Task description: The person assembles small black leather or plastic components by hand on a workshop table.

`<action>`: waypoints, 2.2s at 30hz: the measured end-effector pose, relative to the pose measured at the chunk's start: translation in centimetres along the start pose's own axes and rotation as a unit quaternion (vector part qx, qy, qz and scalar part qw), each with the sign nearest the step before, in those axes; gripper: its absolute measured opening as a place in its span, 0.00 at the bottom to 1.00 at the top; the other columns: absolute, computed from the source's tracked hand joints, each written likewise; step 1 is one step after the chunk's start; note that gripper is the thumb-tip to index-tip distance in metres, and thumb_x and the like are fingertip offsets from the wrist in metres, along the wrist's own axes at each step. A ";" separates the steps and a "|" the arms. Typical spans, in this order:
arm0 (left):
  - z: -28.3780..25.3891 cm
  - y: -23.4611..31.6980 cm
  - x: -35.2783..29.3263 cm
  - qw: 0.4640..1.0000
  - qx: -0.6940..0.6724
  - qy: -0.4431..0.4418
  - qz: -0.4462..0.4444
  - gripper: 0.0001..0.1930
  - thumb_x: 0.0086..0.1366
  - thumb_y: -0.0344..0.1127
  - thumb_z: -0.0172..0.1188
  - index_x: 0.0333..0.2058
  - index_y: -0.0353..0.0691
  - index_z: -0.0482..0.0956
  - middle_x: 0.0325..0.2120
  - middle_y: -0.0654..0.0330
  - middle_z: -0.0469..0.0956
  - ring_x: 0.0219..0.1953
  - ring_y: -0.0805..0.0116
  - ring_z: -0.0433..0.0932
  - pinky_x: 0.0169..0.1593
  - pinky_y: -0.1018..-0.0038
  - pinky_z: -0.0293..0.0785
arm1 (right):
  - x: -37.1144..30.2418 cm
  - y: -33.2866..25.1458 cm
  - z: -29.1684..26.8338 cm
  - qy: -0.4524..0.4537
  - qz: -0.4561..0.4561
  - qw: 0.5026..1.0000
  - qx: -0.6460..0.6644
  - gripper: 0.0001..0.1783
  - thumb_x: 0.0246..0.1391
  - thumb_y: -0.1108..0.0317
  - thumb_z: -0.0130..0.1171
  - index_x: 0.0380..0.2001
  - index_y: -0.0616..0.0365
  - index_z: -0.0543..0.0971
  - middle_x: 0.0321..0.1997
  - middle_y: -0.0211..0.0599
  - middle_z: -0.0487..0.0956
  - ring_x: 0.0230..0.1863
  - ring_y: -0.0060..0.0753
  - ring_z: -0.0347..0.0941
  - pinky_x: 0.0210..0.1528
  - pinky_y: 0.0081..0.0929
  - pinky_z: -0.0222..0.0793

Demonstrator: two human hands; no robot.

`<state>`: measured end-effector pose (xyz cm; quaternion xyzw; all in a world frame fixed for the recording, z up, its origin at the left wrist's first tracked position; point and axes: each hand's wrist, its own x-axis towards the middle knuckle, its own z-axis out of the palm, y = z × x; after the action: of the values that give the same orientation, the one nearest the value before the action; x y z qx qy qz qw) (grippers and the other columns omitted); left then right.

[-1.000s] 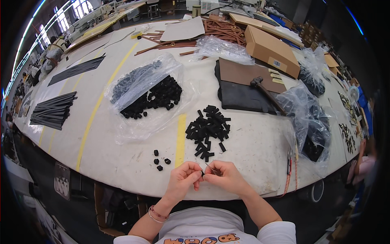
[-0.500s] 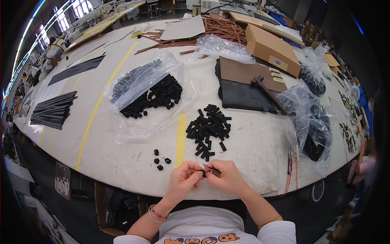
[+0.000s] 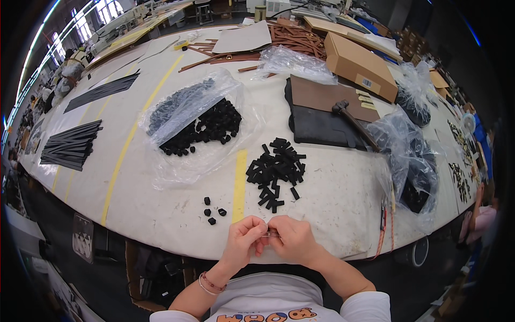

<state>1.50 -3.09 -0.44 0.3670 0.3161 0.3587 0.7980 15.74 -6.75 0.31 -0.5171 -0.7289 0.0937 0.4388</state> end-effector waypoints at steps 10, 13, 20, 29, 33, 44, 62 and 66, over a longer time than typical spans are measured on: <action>0.0 -0.2 -0.2 0.999 -0.009 0.010 -0.043 0.02 0.53 0.24 0.54 0.25 0.34 0.71 0.14 0.66 0.68 0.12 0.83 0.63 0.14 0.86 0.57 | 1.2 -0.6 -0.7 -0.016 0.187 0.965 0.185 0.09 0.35 0.79 0.51 0.27 0.64 0.70 0.20 0.34 0.69 0.17 0.19 0.63 0.20 0.16 0.60; -0.2 -0.1 -0.4 0.995 0.101 0.009 0.002 0.01 0.52 0.22 0.53 0.25 0.33 0.70 0.13 0.65 0.69 0.11 0.83 0.63 0.13 0.87 0.56 | 1.0 0.3 -1.3 -0.126 0.196 0.954 0.189 0.10 0.37 0.76 0.51 0.28 0.65 0.70 0.19 0.38 0.70 0.19 0.23 0.66 0.22 0.19 0.61; -0.4 1.1 -0.6 0.994 0.103 -0.026 -0.027 0.01 0.52 0.20 0.52 0.25 0.32 0.70 0.13 0.64 0.69 0.10 0.82 0.63 0.12 0.87 0.56 | 1.2 1.0 -2.2 -0.187 0.357 0.773 0.490 0.06 0.35 0.77 0.52 0.23 0.62 0.70 0.18 0.23 0.68 0.17 0.12 0.57 0.17 0.13 0.51; 0.3 -0.7 0.4 0.703 0.568 0.037 0.426 0.06 0.47 0.19 0.53 0.25 0.33 0.68 0.18 0.63 0.72 0.13 0.82 0.67 0.15 0.84 0.63 | 1.1 0.2 -0.4 -0.082 0.244 0.945 0.202 0.06 0.40 0.74 0.54 0.19 0.63 0.68 0.13 0.28 0.68 0.14 0.14 0.59 0.16 0.15 0.53; -0.5 -0.7 1.0 0.762 0.485 0.056 0.426 0.06 0.47 0.20 0.53 0.25 0.34 0.66 0.17 0.61 0.70 0.14 0.78 0.68 0.16 0.80 0.64 | 1.9 -0.7 -1.0 -0.101 0.234 0.939 0.232 0.06 0.45 0.72 0.52 0.21 0.63 0.68 0.14 0.24 0.67 0.16 0.12 0.57 0.17 0.14 0.53; -1.1 1.5 0.6 0.992 -0.098 -0.040 -0.071 0.08 0.54 0.23 0.44 0.33 0.32 0.69 0.18 0.59 0.70 0.09 0.79 0.61 0.12 0.84 0.57 | 1.5 0.4 -2.5 -0.248 0.330 0.850 0.327 0.08 0.54 0.66 0.44 0.31 0.59 0.69 0.17 0.24 0.68 0.18 0.12 0.58 0.21 0.13 0.53; -1.0 1.4 0.5 0.995 -0.008 -0.008 -0.103 0.08 0.52 0.23 0.43 0.29 0.33 0.71 0.13 0.61 0.69 0.06 0.82 0.58 0.10 0.87 0.53 | 1.7 1.4 -2.6 -0.336 0.267 0.840 0.332 0.06 0.51 0.68 0.48 0.27 0.60 0.70 0.15 0.27 0.70 0.17 0.18 0.62 0.22 0.17 0.57; -1.0 1.3 0.4 0.995 0.094 -0.006 -0.043 0.10 0.54 0.24 0.42 0.32 0.31 0.72 0.14 0.61 0.69 0.08 0.82 0.61 0.12 0.87 0.57 | 1.4 1.4 -2.3 -0.312 0.243 0.868 0.301 0.06 0.50 0.68 0.48 0.26 0.59 0.70 0.15 0.32 0.71 0.16 0.25 0.66 0.21 0.24 0.60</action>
<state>0.51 -1.83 -0.03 0.4282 0.3590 0.2906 0.7767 18.24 -5.66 1.67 -0.4647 -0.6152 0.5688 0.2866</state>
